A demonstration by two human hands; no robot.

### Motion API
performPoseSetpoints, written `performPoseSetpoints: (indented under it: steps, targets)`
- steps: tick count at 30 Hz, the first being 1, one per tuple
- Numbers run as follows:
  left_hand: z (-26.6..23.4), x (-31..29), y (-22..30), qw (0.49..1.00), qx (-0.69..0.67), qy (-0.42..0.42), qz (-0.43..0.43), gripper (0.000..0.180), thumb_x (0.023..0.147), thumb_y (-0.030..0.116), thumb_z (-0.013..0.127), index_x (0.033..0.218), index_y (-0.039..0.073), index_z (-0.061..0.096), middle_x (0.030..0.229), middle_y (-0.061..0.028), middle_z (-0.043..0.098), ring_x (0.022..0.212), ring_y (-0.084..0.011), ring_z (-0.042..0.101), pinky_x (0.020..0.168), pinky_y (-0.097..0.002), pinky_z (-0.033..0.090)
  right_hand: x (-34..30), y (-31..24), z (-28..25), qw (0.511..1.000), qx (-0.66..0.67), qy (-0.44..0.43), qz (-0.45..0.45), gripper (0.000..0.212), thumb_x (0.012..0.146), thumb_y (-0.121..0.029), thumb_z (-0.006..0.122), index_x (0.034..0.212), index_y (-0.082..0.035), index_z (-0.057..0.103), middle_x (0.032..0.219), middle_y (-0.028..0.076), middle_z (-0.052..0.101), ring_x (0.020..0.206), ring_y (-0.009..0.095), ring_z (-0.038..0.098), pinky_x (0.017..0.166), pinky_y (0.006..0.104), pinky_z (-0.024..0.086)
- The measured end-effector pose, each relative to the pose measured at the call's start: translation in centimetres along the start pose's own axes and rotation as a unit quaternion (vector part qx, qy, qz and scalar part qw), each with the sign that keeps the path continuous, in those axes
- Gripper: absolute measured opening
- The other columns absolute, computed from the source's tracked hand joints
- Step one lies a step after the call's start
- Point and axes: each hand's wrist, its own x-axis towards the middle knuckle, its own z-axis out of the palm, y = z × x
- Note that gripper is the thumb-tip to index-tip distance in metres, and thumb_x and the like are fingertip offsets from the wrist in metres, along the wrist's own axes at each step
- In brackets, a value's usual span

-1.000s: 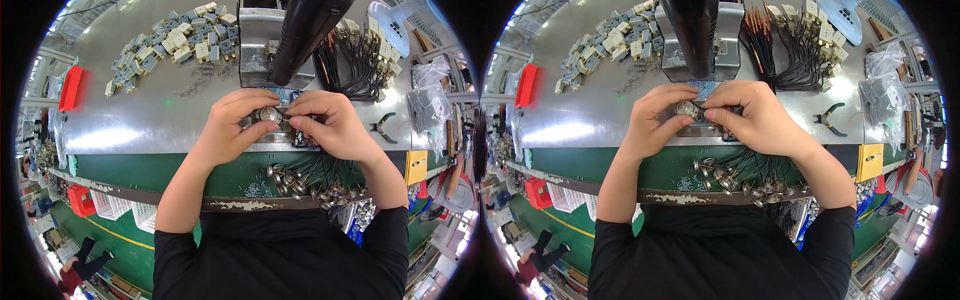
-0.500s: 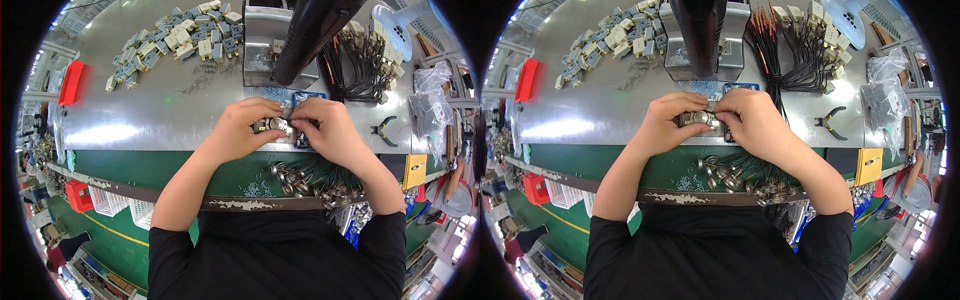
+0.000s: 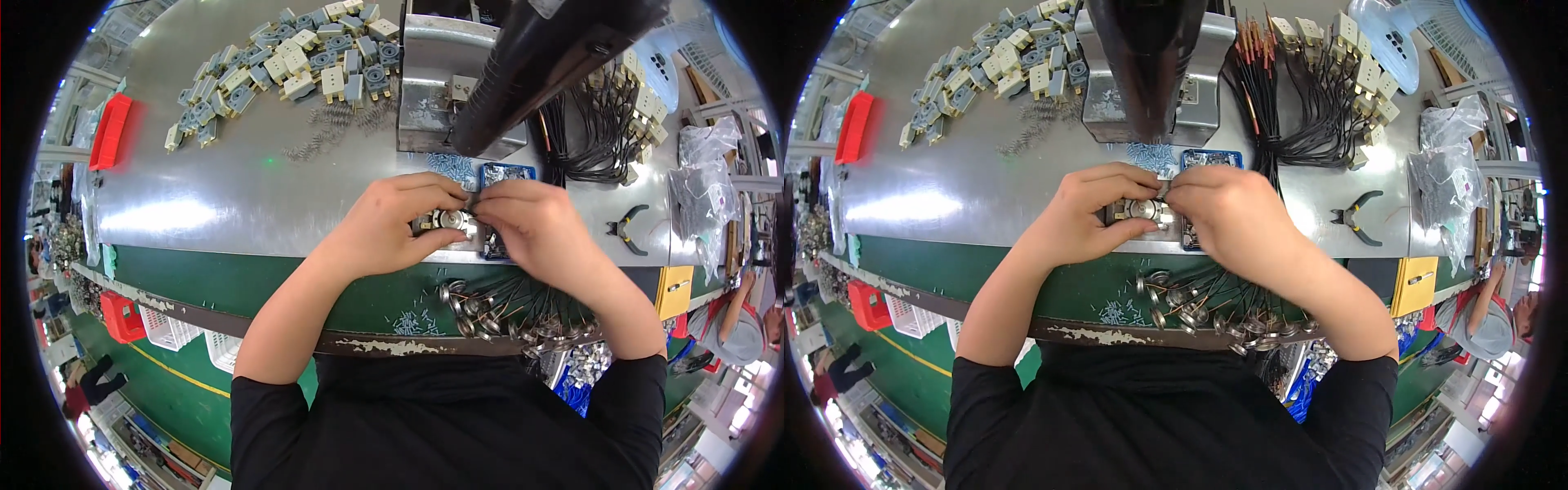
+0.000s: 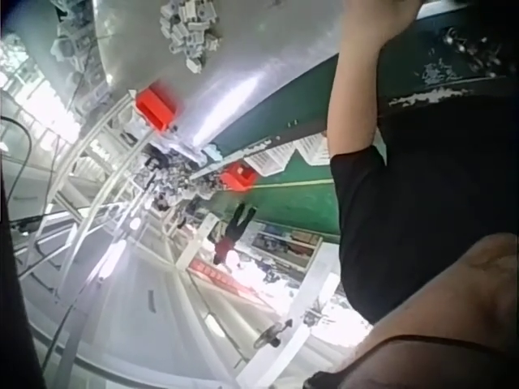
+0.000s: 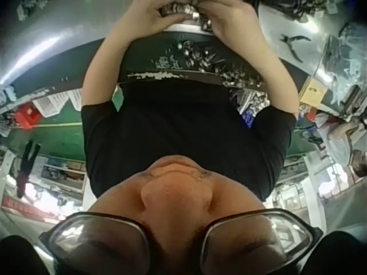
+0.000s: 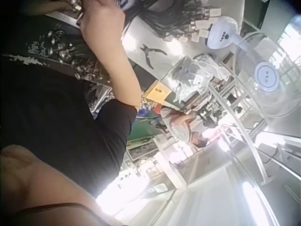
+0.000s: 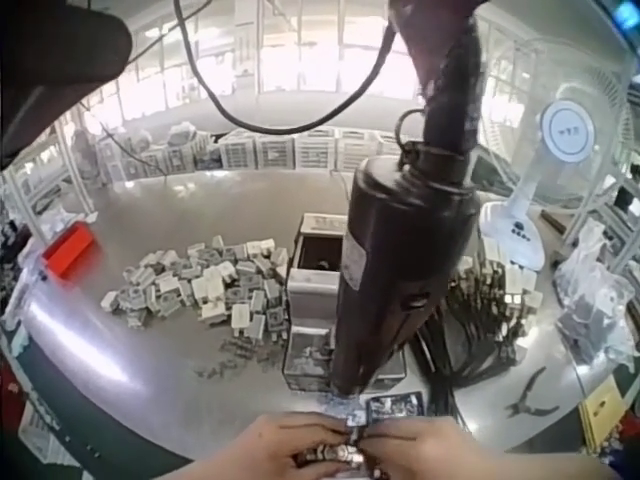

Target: Assembling small electronic parts by connecting wires and using an electric screwdriver to secure them.

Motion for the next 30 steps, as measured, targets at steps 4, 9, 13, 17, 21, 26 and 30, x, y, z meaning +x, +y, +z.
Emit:
performPoseSetpoints:
  steps: [4, 9, 13, 17, 21, 26, 30]
  targets:
    - [-0.1, 0.3, 0.0, 1.0, -0.014, -0.001, -0.006, 0.034, 0.078, 0.008, 0.089, 0.106, -0.002, 0.074, 0.116, -0.015, 0.076, 0.107, -0.0329, 0.074, 0.092, -0.0394, 0.059, 1.4, 2.6, -0.7, 0.996, 0.003, -0.02, -0.086, 0.021, 0.078, 0.009, 0.073, 0.099, 0.003, 0.077, 0.102, 0.017, 0.076, 0.091, 0.036, 0.074, 0.079, 0.0418, 0.061]
    - [-0.7, 0.1, 0.0, 0.999, -0.006, 0.007, -0.033, 0.034, 0.078, 0.011, 0.09, 0.106, -0.001, 0.075, 0.116, -0.0151, 0.076, 0.107, -0.0333, 0.074, 0.091, -0.0398, 0.059, 1.5, 2.1, 0.0, 0.997, 0.011, -0.007, -0.071, 0.025, 0.081, 0.006, 0.075, 0.105, 0.0, 0.077, 0.103, 0.016, 0.075, 0.092, 0.034, 0.073, 0.08, 0.041, 0.06]
    - [-1.3, -1.5, 0.4, 0.999, 0.034, 0.006, -0.026, 0.034, 0.083, 0.022, 0.087, 0.108, 0.001, 0.076, 0.114, -0.0175, 0.074, 0.106, -0.0381, 0.071, 0.092, -0.0449, 0.058, 2.7, -1.1, 0.1, 1.0, 0.001, -0.007, 0.002, 0.027, 0.087, 0.006, 0.072, 0.112, -0.001, 0.076, 0.098, 0.017, 0.075, 0.088, 0.034, 0.073, 0.078, 0.0378, 0.056]
    - [0.2, -0.1, 0.0, 0.999, 0.018, 0.021, 0.046, 0.037, 0.08, 0.033, 0.087, 0.102, 0.007, 0.074, 0.105, -0.01, 0.072, 0.102, -0.0353, 0.069, 0.082, -0.0465, 0.056, 0.9, -1.6, -0.3, 0.999, 0.002, 0.042, 0.019, 0.01, 0.087, 0.009, 0.066, 0.095, 0.002, 0.068, 0.089, 0.019, 0.07, 0.082, 0.036, 0.07, 0.076, 0.0402, 0.054]
    - [0.4, -1.4, 0.2, 0.999, 0.032, 0.029, 0.0, 0.036, 0.078, 0.033, 0.087, 0.099, 0.006, 0.073, 0.108, -0.0083, 0.072, 0.101, -0.0336, 0.07, 0.082, -0.0459, 0.056, 1.0, -1.4, 1.0, 0.997, 0.056, 0.023, 0.039, 0.009, 0.087, 0.01, 0.065, 0.094, 0.004, 0.064, 0.093, 0.019, 0.068, 0.086, 0.036, 0.068, 0.078, 0.0405, 0.053]
    - [-0.1, -1.7, 0.3, 0.999, 0.02, 0.039, -0.012, 0.036, 0.077, 0.03, 0.088, 0.099, 0.006, 0.073, 0.112, -0.0082, 0.072, 0.103, -0.0318, 0.071, 0.083, -0.0449, 0.057, 0.6, 0.2, 1.4, 0.998, 0.061, 0.012, -0.033, 0.017, 0.082, 0.012, 0.069, 0.097, 0.003, 0.066, 0.098, 0.017, 0.07, 0.092, 0.036, 0.069, 0.084, 0.0377, 0.054]
    - [0.5, -1.3, -0.2, 0.999, 0.007, 0.044, 0.001, 0.037, 0.075, 0.029, 0.089, 0.099, 0.006, 0.073, 0.113, -0.0081, 0.072, 0.104, -0.0321, 0.071, 0.085, -0.0449, 0.058, 0.6, -0.9, 0.5, 0.994, 0.0, 0.006, -0.106, 0.019, 0.087, 0.008, 0.069, 0.105, 0.004, 0.067, 0.101, 0.017, 0.072, 0.093, 0.03, 0.071, 0.085, 0.0356, 0.054]
